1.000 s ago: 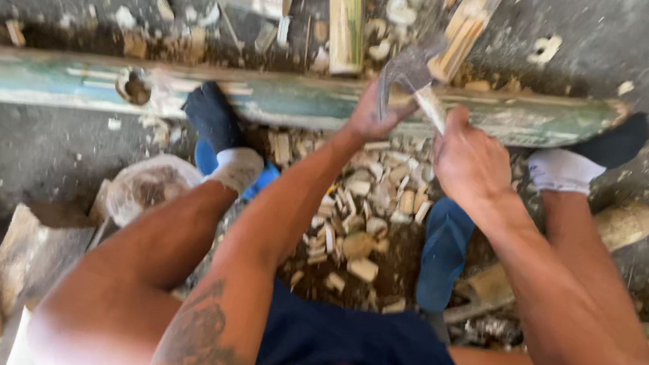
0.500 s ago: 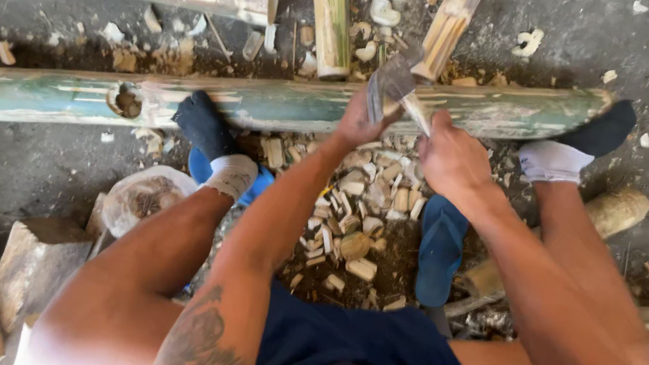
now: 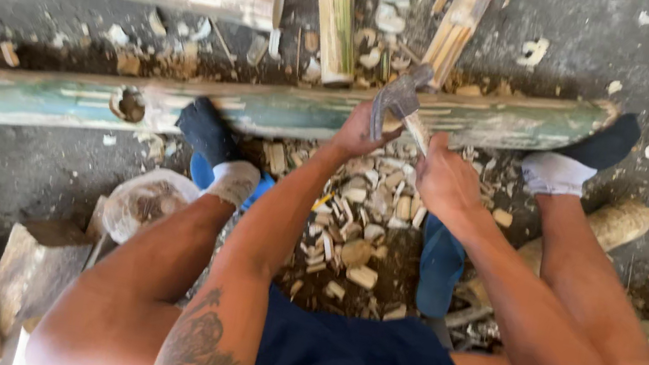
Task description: The person carves holes into bamboo poles using a hammer and a chisel-like tool. They repeatedly strike the tool to remove material, then assemble the carved pieces into a frame structure.
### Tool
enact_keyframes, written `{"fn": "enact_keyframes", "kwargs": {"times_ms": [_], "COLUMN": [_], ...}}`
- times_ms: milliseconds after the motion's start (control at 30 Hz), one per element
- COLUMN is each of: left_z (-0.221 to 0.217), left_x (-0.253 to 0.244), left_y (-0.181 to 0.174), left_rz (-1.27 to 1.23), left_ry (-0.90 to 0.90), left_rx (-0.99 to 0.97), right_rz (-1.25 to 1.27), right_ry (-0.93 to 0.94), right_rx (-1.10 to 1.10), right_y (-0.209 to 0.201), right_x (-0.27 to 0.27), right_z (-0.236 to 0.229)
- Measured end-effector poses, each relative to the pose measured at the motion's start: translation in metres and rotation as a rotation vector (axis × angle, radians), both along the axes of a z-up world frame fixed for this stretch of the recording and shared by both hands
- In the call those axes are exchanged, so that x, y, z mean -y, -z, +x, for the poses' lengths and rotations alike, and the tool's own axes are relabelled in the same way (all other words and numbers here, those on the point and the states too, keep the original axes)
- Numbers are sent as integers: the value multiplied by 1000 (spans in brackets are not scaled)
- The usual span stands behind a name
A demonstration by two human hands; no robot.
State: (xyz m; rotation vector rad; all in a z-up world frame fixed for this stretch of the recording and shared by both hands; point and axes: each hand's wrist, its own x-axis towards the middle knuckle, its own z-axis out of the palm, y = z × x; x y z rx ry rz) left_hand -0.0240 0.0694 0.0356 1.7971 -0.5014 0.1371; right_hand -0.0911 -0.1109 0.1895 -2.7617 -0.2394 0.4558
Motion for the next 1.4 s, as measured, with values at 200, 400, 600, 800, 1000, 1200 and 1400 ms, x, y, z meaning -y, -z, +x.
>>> {"fn": "enact_keyframes", "kwargs": {"times_ms": [200, 400, 600, 800, 1000, 1200, 1400], "left_z": [35, 77, 30, -37, -25, 32, 25], "left_x": [-10, -26, -9, -21, 4, -46, -22], "left_y": [-4, 21, -9, -6, -48, -75, -54], "left_rz": [132, -209, -99, -137, -168, -630, -391], "left_ry": [-25, -116, -55, 153, 34, -146, -397], "left_rx": [-393, -453, -274, 3, 108, -324, -221], "right_rz": [196, 267, 329, 345, 334, 427, 538], "right_ry": [97, 231, 310, 276, 320, 383, 389], "right_rx": [23, 88, 106, 90, -143, -84, -59], "right_y": [16, 4, 6, 42, 79, 73, 41], "right_x": [25, 37, 52, 41, 36, 25, 18], "right_z": [18, 10, -5, 2, 7, 5, 4]}}
